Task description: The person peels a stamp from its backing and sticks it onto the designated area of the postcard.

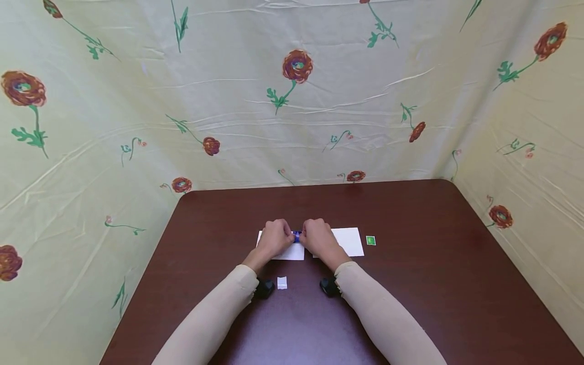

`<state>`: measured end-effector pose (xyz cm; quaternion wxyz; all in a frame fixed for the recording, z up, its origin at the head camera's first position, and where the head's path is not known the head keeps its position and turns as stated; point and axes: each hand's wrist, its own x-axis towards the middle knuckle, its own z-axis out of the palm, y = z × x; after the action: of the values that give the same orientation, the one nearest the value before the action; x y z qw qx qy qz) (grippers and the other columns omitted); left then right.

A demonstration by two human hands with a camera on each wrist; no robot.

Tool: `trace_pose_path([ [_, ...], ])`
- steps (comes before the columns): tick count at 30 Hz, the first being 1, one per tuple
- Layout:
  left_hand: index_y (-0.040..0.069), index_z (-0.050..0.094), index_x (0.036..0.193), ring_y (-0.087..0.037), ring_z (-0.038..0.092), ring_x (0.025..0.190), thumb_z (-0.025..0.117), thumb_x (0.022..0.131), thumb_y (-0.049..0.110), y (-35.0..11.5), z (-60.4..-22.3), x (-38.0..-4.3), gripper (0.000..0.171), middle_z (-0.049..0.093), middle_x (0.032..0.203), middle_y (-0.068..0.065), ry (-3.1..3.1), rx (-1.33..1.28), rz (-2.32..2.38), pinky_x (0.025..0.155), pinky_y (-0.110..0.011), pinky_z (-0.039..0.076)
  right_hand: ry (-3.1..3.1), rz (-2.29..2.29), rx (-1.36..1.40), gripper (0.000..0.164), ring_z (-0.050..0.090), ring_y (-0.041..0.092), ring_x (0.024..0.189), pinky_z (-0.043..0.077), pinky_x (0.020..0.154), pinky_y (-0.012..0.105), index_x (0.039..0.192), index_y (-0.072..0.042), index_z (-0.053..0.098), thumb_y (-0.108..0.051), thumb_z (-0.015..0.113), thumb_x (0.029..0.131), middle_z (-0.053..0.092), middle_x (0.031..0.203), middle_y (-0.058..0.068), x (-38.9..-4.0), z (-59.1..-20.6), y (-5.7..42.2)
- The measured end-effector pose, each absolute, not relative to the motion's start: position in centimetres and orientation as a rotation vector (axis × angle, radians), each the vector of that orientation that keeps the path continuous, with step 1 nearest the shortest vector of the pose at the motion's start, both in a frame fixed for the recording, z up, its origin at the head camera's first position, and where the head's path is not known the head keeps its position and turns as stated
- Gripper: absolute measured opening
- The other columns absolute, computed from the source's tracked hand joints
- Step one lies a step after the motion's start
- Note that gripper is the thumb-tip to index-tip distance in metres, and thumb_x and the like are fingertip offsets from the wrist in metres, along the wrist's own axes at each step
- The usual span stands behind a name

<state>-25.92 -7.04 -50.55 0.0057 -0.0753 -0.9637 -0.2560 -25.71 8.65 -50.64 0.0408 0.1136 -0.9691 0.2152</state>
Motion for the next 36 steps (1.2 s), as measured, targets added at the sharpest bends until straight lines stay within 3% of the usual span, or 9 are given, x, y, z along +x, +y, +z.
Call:
trace_pose_path([
  [4,0.018,0.062,0.08,-0.019,0.058,0.064,0.073,0.087,0.022,-6.97,-50.59,-26.0,0.014,0.061,0.074,-0.001,-3.038,-0.242,-0.758,0.057,-0.032,0.046,-2.932,0.625,0.388,0.02,0.055,0.018,0.063,0.047,0.059,0.033,0.072,-0.015,0.06,-0.02,0.076,0.083,0.057,0.068,-0.001,-25.62,-50.62,8.57],
  [11,0.022,0.067,0.087,-0.022,0.059,0.069,0.073,0.086,0.022,-6.89,-50.36,-26.05,0.006,0.066,0.084,-0.002,-3.072,-0.239,-0.74,0.059,-0.037,0.045,-2.907,0.567,0.489,0.007,0.054,0.016,0.069,0.048,0.062,0.032,0.081,-0.014,0.072,-0.02,0.074,0.082,0.059,0.073,-0.001,-25.65,-50.89,8.73],
  [22,0.017,0.068,0.098,-0.023,0.058,0.072,0.075,0.085,0.023,-7.27,-49.97,-25.92,0.016,0.067,0.091,-0.004,-3.097,-0.343,-0.785,0.06,-0.035,0.046,-2.968,0.521,0.529,0.019,0.056,0.018,0.075,0.052,0.069,0.035,0.093,-0.012,0.076,-0.027,0.079,0.081,0.065,0.08,0.001,-25.51,-50.38,9.09],
  [36,0.012,0.071,0.106,-0.021,0.059,0.075,0.075,0.083,0.019,-7.76,-49.73,-25.92,0.025,0.069,0.099,-0.007,-3.131,-0.417,-0.837,0.065,-0.031,0.048,-3.009,0.489,0.526,0.024,0.058,0.019,0.079,0.054,0.076,0.037,0.099,-0.013,0.077,-0.029,0.078,0.082,0.07,0.09,0.003,-25.32,-49.96,9.11],
])
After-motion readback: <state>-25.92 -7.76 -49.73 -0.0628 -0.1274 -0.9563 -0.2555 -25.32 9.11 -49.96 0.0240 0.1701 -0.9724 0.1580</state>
